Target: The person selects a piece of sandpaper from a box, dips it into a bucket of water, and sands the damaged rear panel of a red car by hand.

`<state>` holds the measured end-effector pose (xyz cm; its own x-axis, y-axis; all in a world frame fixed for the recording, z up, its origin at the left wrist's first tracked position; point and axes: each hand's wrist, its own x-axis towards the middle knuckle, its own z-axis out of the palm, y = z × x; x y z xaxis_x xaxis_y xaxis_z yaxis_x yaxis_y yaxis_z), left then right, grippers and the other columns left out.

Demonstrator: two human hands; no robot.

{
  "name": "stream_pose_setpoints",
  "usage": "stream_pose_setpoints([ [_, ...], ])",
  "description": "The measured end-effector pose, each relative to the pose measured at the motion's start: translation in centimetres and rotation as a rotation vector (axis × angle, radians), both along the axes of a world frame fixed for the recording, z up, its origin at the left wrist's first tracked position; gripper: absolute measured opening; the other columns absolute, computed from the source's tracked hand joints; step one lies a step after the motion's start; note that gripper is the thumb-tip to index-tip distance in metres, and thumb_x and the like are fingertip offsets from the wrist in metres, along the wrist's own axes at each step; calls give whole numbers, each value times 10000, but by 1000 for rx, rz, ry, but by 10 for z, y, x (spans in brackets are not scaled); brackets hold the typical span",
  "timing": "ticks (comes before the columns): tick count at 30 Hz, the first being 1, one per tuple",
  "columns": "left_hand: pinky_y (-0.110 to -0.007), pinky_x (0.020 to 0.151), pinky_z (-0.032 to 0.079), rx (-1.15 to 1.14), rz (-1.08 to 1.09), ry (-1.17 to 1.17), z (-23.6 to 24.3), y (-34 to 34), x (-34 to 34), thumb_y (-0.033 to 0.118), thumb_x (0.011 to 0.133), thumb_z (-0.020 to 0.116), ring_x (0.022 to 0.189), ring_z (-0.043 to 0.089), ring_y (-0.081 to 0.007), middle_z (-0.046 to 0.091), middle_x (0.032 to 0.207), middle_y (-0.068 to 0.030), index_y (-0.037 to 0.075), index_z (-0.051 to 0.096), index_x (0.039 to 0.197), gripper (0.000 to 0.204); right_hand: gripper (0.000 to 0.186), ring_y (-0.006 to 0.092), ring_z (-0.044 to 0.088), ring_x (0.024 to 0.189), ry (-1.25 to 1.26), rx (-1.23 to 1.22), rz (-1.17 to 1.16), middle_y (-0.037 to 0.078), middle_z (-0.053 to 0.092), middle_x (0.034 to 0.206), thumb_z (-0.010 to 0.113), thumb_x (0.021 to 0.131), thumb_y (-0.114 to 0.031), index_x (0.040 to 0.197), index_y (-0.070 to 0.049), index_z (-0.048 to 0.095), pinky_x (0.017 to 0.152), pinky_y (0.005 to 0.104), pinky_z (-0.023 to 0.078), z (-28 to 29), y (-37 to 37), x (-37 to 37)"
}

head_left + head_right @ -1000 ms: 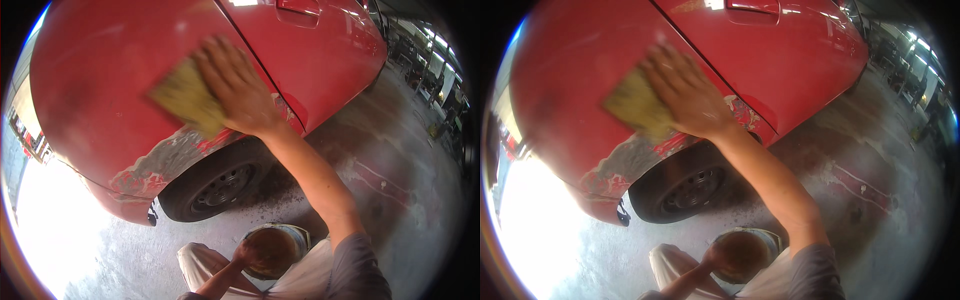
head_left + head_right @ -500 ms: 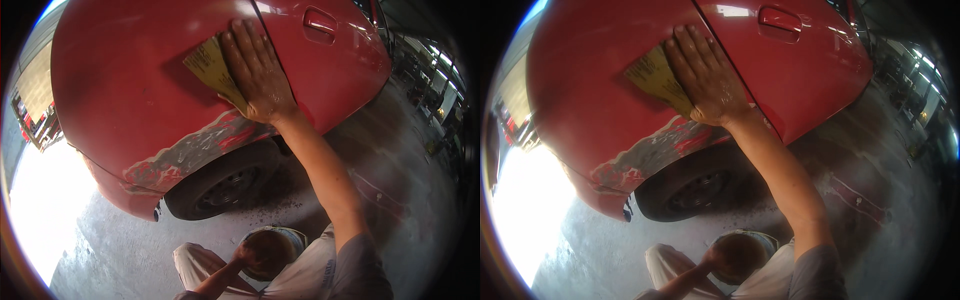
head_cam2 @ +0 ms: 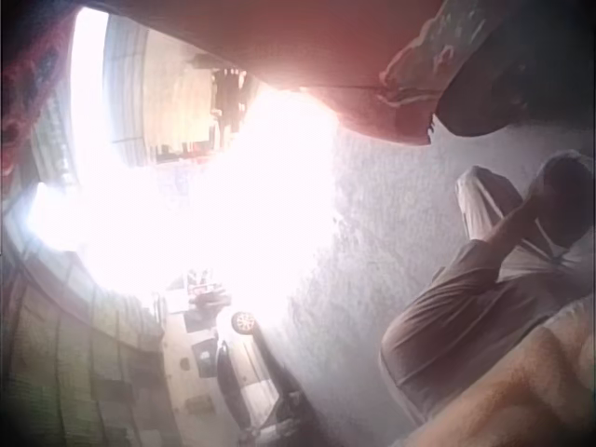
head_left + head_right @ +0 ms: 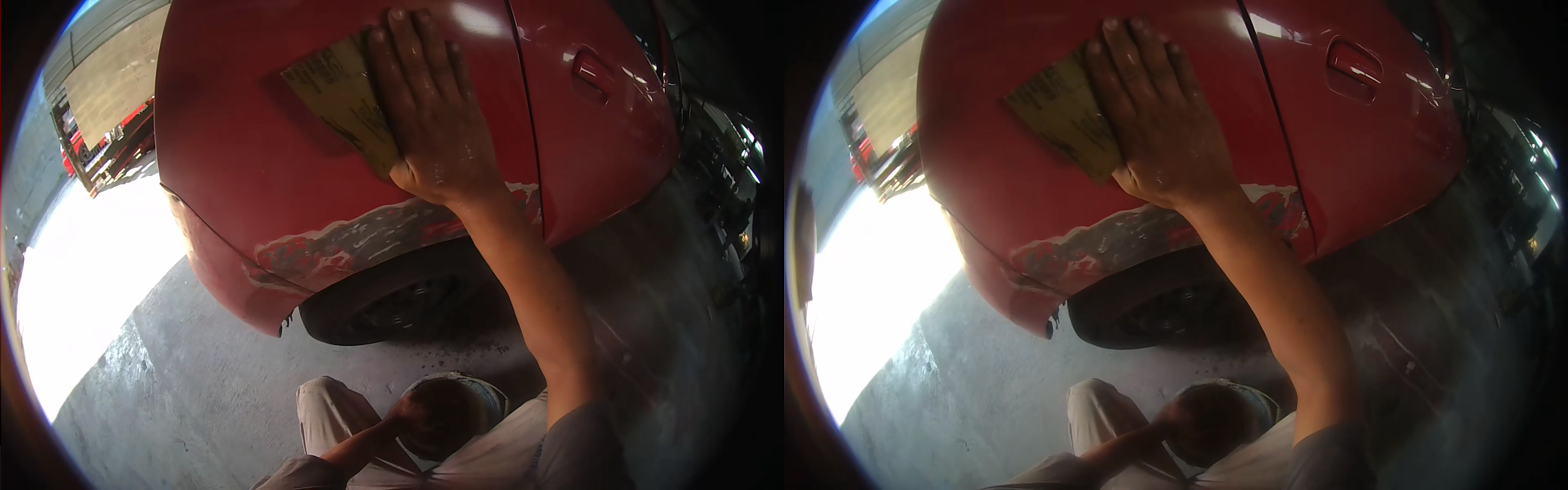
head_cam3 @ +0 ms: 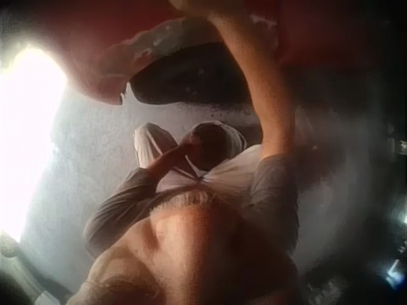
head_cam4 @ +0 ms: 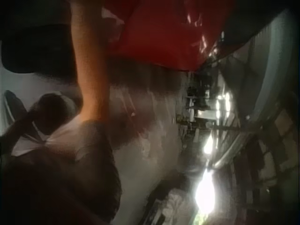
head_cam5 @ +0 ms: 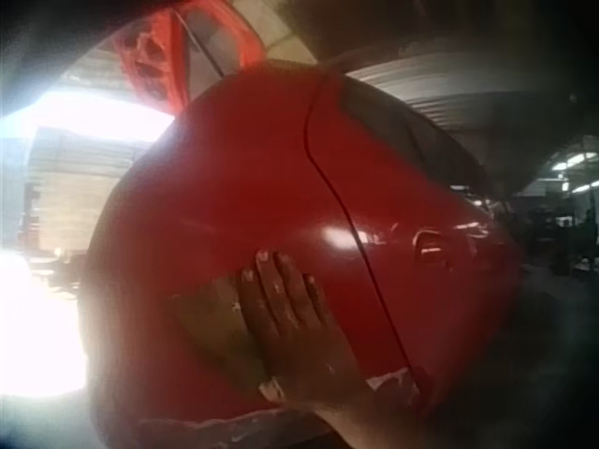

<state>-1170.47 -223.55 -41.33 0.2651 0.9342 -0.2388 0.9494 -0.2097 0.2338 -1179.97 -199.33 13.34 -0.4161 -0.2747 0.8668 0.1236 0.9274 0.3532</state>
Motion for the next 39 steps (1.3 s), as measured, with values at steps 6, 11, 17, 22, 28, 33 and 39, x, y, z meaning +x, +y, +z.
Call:
stream_pose_setpoints([
  [6,-488,1075,410,-108,45,-29,-4,1,-3,620,920,574,1135,632,-267,687,1184,-141,150,747,1117,538,819,465,286,1537,-72,-159,-97,290,281,1657,607,910,-332,1574,60,330,1229,589,290,-54,-35,18],
  [11,-496,1071,419,221,-64,-6,-8,-3,-8,553,938,578,1182,601,-276,644,1252,-155,138,746,1126,486,866,532,240,1536,72,-29,-61,334,237,1656,595,961,-404,1596,79,259,1166,691,298,-3,-68,-51],
  [17,-497,1065,429,477,70,-73,-5,-13,-7,453,954,591,1239,557,-301,578,1329,-175,124,726,1186,425,819,470,301,1523,-144,-252,-234,300,283,1641,613,902,-319,1566,65,327,1205,626,309,-46,-89,-18],
  [22,-470,1079,418,644,404,-82,6,-21,-4,373,929,641,1266,526,-328,543,1325,-203,100,615,1349,502,874,504,268,1529,31,-208,-129,338,249,1641,616,858,-272,1575,95,278,1202,646,298,-29,-105,-50],
  [28,-564,871,542,113,884,-356,8,-27,-10,352,944,648,1060,669,-443,610,1276,-211,46,509,1332,513,918,534,223,1541,-22,-175,-79,366,214,1646,603,826,-255,1588,105,240,1200,676,273,-35,-116,-55],
  [33,-596,791,542,-18,1004,-667,-7,-29,-20,275,971,627,969,693,-512,702,1081,-273,19,508,1163,341,810,489,245,1545,-228,-157,-144,324,246,1651,577,920,-296,1573,90,294,1205,635,299,-40,-103,-38],
  [39,-600,814,530,65,1059,-743,-18,-28,-23,252,971,599,958,698,-495,715,985,-274,23,554,1144,290,839,554,200,1537,261,-207,-146,365,192,1654,558,898,-259,1588,101,247,1205,684,242,-29,-103,-56],
])
